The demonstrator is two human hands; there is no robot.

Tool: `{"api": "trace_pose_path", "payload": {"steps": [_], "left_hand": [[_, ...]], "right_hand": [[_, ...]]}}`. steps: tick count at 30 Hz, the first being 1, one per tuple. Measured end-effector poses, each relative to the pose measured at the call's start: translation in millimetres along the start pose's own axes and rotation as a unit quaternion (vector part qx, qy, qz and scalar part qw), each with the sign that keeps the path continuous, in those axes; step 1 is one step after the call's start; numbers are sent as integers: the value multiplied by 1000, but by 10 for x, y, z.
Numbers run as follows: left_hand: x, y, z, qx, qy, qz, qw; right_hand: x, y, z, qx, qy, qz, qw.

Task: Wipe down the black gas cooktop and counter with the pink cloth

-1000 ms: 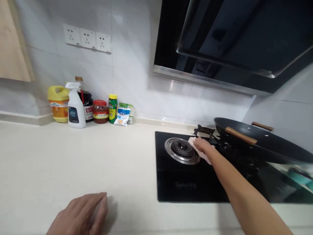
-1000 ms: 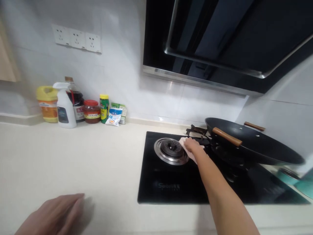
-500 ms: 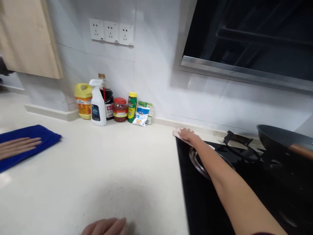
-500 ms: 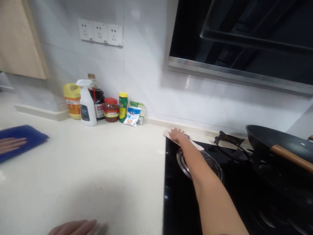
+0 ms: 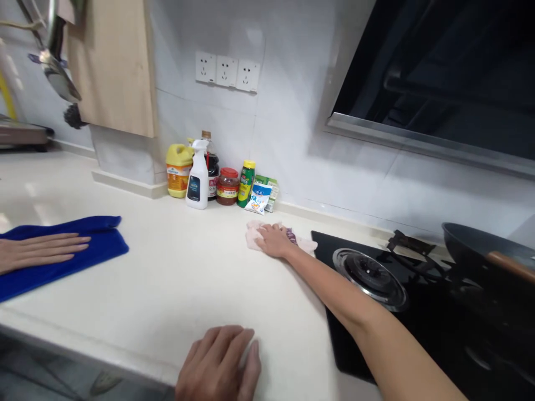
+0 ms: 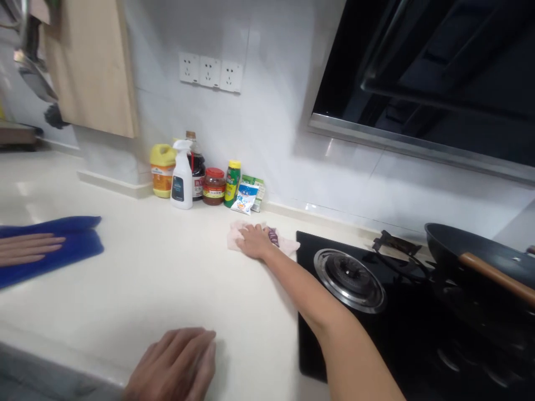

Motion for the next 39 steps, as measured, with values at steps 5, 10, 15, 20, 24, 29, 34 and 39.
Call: {"api": "trace_pose_path", "payload": {"steps": [5, 10, 15, 20, 24, 29, 34, 39], "left_hand": [[-75, -13, 31, -33, -8, -23, 999], [-57, -114, 103, -65, 38, 11, 997], [228, -311, -306, 7, 78, 135, 988], [795, -280, -688, 39, 20, 329, 943], [1138, -377, -651, 34, 5, 377, 926], [1679, -802, -308, -5, -45, 362, 931], [2548, -1320, -77, -29, -49, 411, 910], [3334, -1911, 157, -59, -62, 411, 907]], "right_hand": [[-78, 912, 557, -53, -36, -8, 998], [-126, 1894, 830, -70, -200, 6, 977], [-603, 2478, 439, -116, -362, -114, 918], [-1437, 2897, -863, 24, -260, -428, 865], [-1536, 3048, -1518, 145, -176, -503, 834], [-1262, 2833, -1160, -4, -87, -416, 905], [-1272, 3031, -482, -119, -61, -448, 884], [-948, 3090, 362, -290, 28, -358, 887]]}}
Point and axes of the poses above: each hand's wrist, its own y-axis away from the middle knuckle, its own x-axis out of the palm, z = x × y, the point moved 10 cm from there along -y, towards the middle knuckle, and after that the axes turned 2 degrees about x, right-handed, at the moved point
